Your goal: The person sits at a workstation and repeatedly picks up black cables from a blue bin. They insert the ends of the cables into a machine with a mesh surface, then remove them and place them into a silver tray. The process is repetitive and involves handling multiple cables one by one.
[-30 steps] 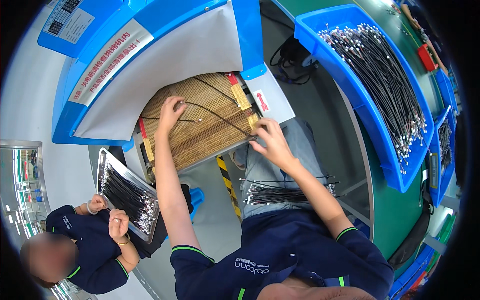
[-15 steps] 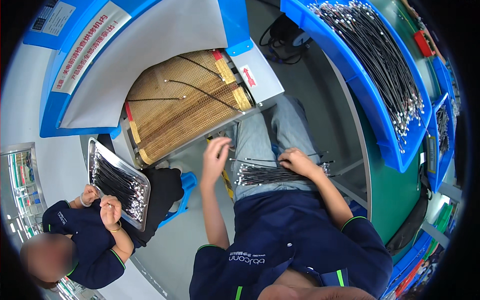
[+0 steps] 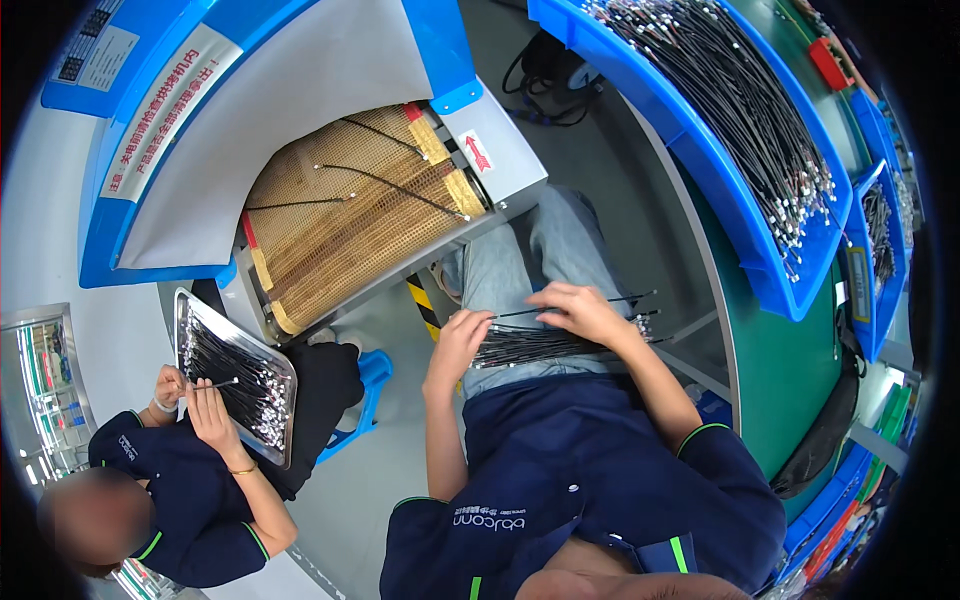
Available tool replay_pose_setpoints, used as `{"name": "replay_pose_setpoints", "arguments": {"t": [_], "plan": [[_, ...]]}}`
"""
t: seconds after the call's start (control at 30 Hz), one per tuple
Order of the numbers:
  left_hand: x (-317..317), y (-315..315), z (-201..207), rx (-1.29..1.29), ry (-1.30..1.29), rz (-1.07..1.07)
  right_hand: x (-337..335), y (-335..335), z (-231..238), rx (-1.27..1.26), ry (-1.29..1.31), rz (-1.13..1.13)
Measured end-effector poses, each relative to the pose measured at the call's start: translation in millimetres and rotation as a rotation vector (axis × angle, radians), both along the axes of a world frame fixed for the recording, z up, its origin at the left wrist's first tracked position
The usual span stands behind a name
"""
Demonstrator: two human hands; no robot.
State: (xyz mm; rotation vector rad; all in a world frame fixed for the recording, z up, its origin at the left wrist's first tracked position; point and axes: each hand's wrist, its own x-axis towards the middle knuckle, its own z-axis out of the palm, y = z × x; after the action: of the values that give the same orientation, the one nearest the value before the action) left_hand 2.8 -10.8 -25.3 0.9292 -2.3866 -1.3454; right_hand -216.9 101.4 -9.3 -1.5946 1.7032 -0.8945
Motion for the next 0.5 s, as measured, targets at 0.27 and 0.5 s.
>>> {"name": "replay_pose_setpoints", "arguments": {"t": [0.27,0.5], "plan": [[-11.6,5.1,5.5,-0.240,0.126,0.078,0.0,-8.5,0.8,-0.252,0.080,0.030],[-14.1,9.5,6.0,-0.236,0.195,0.157,-4.1,-8.3,2.3,-0.293,0.097,0.042]]}}
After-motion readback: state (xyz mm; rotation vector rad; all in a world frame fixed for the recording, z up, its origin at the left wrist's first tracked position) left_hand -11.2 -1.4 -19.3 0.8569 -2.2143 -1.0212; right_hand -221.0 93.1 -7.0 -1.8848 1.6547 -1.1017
